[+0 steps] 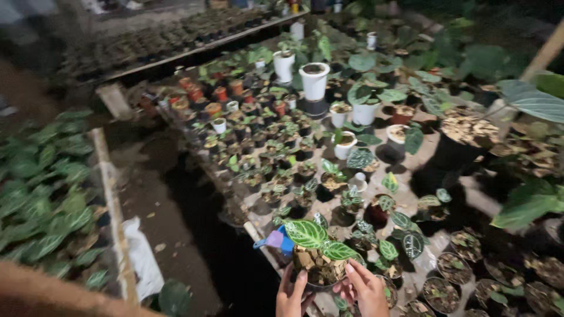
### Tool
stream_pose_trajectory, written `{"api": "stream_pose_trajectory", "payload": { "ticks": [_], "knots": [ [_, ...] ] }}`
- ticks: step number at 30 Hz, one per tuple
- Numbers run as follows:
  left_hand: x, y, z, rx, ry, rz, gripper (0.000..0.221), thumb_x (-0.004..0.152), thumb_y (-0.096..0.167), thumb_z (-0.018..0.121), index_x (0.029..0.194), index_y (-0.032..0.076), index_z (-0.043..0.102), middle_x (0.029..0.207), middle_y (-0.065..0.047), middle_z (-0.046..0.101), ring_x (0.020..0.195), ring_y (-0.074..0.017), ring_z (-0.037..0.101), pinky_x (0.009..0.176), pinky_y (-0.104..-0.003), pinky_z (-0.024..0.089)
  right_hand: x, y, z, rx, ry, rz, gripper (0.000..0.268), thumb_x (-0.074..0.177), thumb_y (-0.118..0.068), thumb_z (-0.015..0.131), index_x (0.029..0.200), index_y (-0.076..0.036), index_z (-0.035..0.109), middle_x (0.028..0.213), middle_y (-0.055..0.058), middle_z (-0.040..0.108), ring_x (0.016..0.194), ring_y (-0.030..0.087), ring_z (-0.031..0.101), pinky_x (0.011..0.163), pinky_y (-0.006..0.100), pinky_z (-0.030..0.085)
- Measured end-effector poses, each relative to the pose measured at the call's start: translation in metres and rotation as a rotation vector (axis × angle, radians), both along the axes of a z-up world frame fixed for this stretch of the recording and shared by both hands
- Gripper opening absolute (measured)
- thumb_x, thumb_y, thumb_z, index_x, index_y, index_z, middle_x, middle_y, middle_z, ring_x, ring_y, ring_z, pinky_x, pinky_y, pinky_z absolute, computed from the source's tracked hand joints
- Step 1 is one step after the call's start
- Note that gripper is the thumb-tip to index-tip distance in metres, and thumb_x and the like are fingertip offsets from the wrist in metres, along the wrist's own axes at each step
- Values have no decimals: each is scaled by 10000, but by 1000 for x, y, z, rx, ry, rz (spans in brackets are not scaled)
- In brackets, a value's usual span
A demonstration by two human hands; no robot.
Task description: The person wipes the leaves of small potted plants with a purple cloth. They pick up individual pots from a table, wipe the leaves, and then place the pots onto a lower shelf among many similar plants.
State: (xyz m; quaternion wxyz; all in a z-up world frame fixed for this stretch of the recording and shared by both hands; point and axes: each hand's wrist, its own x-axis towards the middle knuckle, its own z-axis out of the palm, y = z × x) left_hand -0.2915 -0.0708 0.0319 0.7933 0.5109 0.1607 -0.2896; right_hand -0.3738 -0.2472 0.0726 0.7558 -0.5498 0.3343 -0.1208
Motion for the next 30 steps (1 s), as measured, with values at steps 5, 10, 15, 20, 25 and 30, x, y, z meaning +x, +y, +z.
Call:
{"api": "stream_pose_trajectory", "payload": {
  "ticks": [5,10,15,20,25,30],
  "knots": [
    [-12,23,6,-23,-49,105,730,844,267,751,1508,192,456,1239,-126,744,1087,-237,715,842,-437,587,3,15,-3,104,-53,103,498,950,-238,618,1390,-7,590,653,158,718,494,169,636,410,293,422],
    [-22,52,15,-45,96,208,763,883,238,738,1542,187,357,1219,-175,743,1079,-298,746,909,-481,611,1,38,6,165,-37,171,465,961,-236,617,1355,11,639,640,164,703,457,153,537,408,291,390],
    [-45,89,14,35,-22,229,761,865,276,727,1545,215,392,1219,-150,747,1053,-254,712,919,-445,534,-3,68,20,150,-104,308,451,955,-242,608,1333,-4,661,658,155,720,477,141,576,417,273,408],
    [-68,123,19,-50,-58,352,770,828,262,737,1517,253,392,1236,-135,725,1084,-253,719,937,-474,556,-8,102,31,158,-96,392,439,952,-237,596,1332,-27,659,664,144,723,495,156,612,423,266,418],
    [-115,152,37,39,-59,465,758,852,301,751,1527,239,413,1286,-122,707,1163,-233,673,954,-460,554,-26,135,40,58,-77,508,380,977,-259,585,1199,33,685,685,138,728,525,168,631,434,274,440],
    [-163,174,63,61,-113,587,729,834,318,763,1501,213,488,1287,-110,709,1158,-212,674,943,-452,547,-53,163,48,18,-81,609,360,977,-266,599,1115,50,702,710,141,730,554,174,649,465,271,467]
  ]
}}
